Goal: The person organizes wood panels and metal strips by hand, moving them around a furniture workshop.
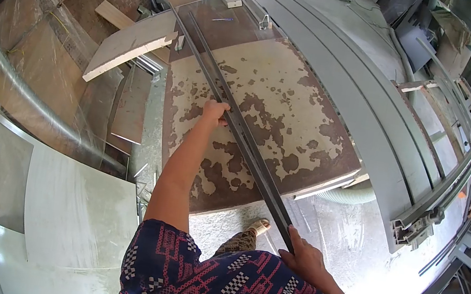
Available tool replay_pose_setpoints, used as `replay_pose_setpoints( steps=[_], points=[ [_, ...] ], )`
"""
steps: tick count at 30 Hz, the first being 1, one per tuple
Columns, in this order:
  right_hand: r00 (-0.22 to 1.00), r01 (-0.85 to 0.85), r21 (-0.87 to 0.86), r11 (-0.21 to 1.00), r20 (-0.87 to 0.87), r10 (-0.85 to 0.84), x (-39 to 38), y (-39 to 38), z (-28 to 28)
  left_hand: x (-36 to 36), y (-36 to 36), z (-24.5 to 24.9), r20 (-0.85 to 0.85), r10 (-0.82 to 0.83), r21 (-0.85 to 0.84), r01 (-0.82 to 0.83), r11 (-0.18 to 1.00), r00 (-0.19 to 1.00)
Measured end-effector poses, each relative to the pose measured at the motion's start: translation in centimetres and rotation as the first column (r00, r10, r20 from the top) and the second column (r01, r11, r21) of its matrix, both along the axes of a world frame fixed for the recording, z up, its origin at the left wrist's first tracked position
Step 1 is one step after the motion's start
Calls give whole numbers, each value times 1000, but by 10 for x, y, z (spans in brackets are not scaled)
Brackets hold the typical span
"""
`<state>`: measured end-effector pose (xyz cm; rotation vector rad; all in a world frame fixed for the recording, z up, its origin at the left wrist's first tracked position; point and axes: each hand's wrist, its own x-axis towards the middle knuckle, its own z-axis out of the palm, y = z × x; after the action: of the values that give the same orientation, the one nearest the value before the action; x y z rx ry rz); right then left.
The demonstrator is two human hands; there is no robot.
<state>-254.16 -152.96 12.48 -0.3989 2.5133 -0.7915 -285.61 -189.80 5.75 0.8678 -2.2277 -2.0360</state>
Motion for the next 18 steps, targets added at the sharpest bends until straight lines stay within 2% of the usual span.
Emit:
replay_pose_setpoints(
  steps=[4,7,10,13,14,15,16,17,18],
  points=[
    [999,23,17,1000,-42,-22,4,-1,5,7,6,2,21,32,-138,-29,990,999],
    [987,90,39,995,-139,-84,7,-1,3,13,15,4,17,65,-322,-56,945,998],
    [917,216,-5,976,-343,-205,11,14,-23,16,17,18,242,-96,-466,203,861,966],
    [934,232,-2,973,-279,-223,17,33,-43,18,24,31,370,-154,-573,355,739,916],
    [962,264,-71,962,-55,-268,18,42,-65,16,24,28,371,-140,-614,355,705,918],
    [937,339,-198,920,154,-312,20,47,-70,13,24,23,370,-126,-654,354,668,920],
    [878,428,-303,851,361,-314,21,50,-74,10,24,17,368,-112,-693,352,629,923],
    [789,528,-380,760,550,-273,23,51,-76,10,26,13,303,-64,-747,278,604,951],
    [766,579,-425,696,575,-286,25,50,-78,11,28,7,234,-18,-793,202,574,972]
  ],
)
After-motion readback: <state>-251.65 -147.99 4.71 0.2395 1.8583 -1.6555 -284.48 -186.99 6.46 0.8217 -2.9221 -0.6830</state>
